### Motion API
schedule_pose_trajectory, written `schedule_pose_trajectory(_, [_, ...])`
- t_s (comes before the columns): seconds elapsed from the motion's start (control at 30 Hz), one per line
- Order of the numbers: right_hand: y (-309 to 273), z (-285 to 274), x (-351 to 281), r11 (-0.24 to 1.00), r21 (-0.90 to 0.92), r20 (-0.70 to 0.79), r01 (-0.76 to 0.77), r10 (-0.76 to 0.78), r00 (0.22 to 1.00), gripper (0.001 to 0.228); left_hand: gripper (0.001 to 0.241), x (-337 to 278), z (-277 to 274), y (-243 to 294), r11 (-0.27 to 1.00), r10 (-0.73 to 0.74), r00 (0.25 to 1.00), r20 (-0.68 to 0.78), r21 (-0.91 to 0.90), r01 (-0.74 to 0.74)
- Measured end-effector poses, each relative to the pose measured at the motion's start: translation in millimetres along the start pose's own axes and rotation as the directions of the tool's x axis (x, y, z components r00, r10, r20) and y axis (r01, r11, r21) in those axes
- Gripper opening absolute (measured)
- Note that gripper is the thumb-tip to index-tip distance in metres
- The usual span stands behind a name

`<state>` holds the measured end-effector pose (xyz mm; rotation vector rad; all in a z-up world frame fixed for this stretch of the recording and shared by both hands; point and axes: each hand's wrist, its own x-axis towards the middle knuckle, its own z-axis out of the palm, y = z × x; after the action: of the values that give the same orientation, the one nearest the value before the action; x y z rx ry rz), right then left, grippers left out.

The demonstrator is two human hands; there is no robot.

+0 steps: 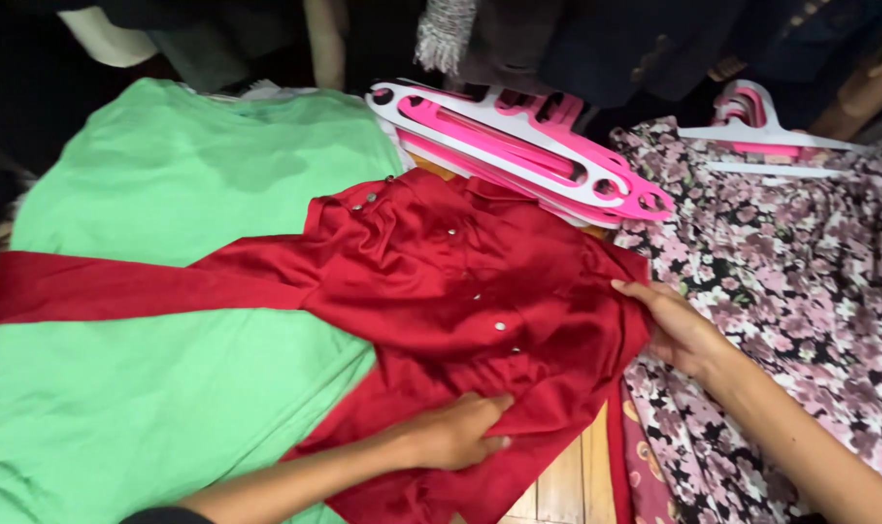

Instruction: The person places a floral dress onto a white hanger and adjusts the fabric. They then pick up a red satin shirt, smooth it out, and button it up.

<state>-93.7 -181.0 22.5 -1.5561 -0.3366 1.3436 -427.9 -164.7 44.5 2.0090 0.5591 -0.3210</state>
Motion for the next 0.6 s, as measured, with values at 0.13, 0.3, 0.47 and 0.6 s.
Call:
schedule_pose_trajectory(0.13, [-12, 16, -47, 0.995, 0.003, 0.035, -0.103, 0.102, 0.994, 0.013, 0.040, 15, -5, 11, 0.991, 0.127, 0.990, 0.055, -0.059, -0.124])
schedule_pose_trajectory(0.3, [-12, 61, -79, 0.950, -0.213, -0.132, -0.230, 0.206, 0.970, 0.064, 0.014, -9, -33, 31, 0.960, 0.275, 0.933, -0.233, 0.011, -0.281])
schedule_pose_trajectory(0.47, [32, 41, -50, 0.910, -0.391, 0.089, 0.136, -0.110, 0.990, 0.089, 0.027, -6, -75, -16, 0.922, 0.256, 0.693, -0.674, 0.386, 0.035])
schedule_pose_trajectory(0.6, [76, -9, -16, 0.726, -0.527, 0.349, 0.441, -0.288, 0.892, 0.117, 0.060, -51, -139, -36, 0.586, 0.379, 0.350, -0.857, 0.515, 0.626])
